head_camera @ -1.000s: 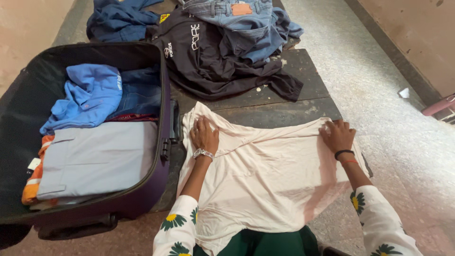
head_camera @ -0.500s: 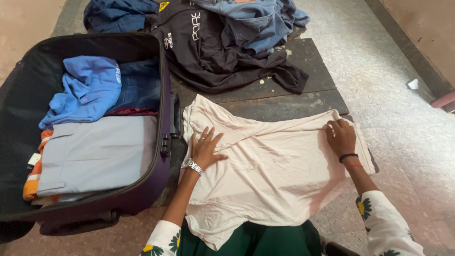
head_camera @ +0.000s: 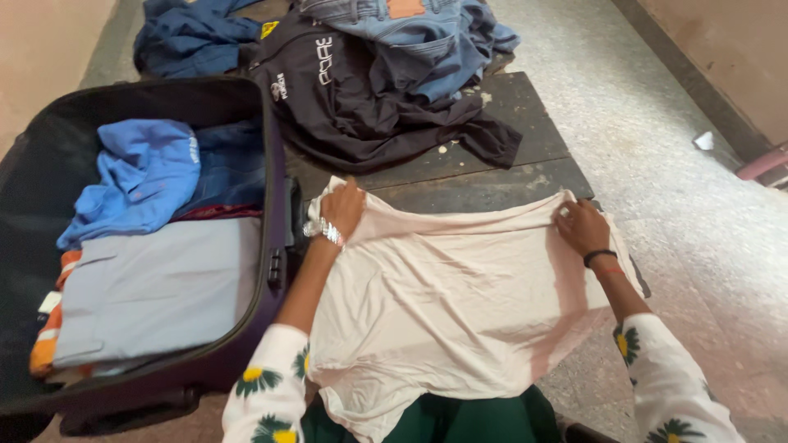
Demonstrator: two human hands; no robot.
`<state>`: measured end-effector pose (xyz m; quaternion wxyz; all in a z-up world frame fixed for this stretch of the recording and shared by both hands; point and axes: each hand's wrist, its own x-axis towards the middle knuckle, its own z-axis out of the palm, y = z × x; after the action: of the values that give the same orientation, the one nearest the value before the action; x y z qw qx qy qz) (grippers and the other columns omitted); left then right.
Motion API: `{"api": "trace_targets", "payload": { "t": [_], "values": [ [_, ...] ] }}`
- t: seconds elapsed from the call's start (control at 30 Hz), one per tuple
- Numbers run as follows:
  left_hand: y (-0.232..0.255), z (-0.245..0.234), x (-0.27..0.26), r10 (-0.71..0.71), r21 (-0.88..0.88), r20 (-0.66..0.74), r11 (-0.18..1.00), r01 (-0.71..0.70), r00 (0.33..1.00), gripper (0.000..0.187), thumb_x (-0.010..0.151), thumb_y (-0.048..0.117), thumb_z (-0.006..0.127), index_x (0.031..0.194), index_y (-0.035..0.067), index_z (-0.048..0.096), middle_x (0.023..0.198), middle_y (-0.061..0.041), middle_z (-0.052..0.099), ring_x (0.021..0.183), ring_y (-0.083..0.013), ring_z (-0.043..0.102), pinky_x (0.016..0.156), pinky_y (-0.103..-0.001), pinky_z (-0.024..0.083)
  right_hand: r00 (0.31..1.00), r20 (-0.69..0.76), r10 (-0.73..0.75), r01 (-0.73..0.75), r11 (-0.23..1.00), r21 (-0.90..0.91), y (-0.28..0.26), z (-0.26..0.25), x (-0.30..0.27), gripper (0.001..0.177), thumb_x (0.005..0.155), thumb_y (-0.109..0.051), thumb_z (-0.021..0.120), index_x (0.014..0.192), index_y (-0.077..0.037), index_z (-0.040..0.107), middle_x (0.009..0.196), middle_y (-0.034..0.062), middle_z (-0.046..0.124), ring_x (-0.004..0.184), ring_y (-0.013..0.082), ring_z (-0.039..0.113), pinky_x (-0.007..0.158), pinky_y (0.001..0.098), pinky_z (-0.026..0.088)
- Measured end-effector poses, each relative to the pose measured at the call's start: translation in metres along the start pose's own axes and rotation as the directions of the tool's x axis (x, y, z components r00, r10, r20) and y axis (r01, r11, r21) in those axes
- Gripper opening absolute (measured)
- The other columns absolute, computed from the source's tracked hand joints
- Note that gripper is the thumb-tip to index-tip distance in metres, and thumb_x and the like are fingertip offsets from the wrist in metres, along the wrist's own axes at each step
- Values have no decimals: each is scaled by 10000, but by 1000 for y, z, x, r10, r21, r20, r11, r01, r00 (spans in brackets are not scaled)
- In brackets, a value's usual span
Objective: The person folds blue and white garments by hand on a wooden table and places them into a purple suitcase.
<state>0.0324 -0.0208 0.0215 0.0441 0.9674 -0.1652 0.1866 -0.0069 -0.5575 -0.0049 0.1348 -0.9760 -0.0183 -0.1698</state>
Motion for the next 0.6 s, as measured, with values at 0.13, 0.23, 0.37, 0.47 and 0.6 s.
{"api": "trace_targets", "payload": {
  "t": [0.13,0.23,0.37,0.47,0.6],
  "values": [
    [6,-32,95,-182,-131,-150,978,163,972,142,1020,42,589,1158,17,603,1244,-236,580,870,-390,695,722,-482,574,963,235,130,-137,991,14,12,2,43,332,944,-345,681,1211,-153,724,1303,103,699,1101,338,685,937,453,520],
    [27,-42,110,-382,-295,-239,905,308,893,364,818,-70,609,1177,-9,593,1387,-288,520,936,-409,703,717,-459,582,978,-189,-91,133,966,222,14,13,59,525,965,-281,668,1419,-33,585,1432,221,582,1217,416,583,968,468,490],
    [57,-10,51,-395,-309,-69,882,357,916,391,911,124,641,1283,19,581,1537,-255,420,1286,-386,514,1003,-499,449,961,-226,-159,190,974,122,7,21,49,471,998,-259,636,1426,-71,577,1516,194,568,1301,371,591,1033,450,483],
    [73,22,0,-392,-289,-1,881,375,920,461,983,295,631,1364,43,572,1606,-250,362,1484,-385,373,1185,-531,323,984,-132,-117,126,990,64,0,22,21,409,1029,-272,601,1411,-127,603,1511,147,582,1381,319,555,1088,473,443],
    [53,27,-44,-459,-214,23,865,453,888,584,964,457,547,1465,159,530,1623,-218,306,1503,-350,269,1171,-608,185,993,104,63,-59,997,-48,6,29,2,522,1031,-462,476,1433,-137,550,1574,138,476,1489,279,408,1145,519,312]
  ]
}}
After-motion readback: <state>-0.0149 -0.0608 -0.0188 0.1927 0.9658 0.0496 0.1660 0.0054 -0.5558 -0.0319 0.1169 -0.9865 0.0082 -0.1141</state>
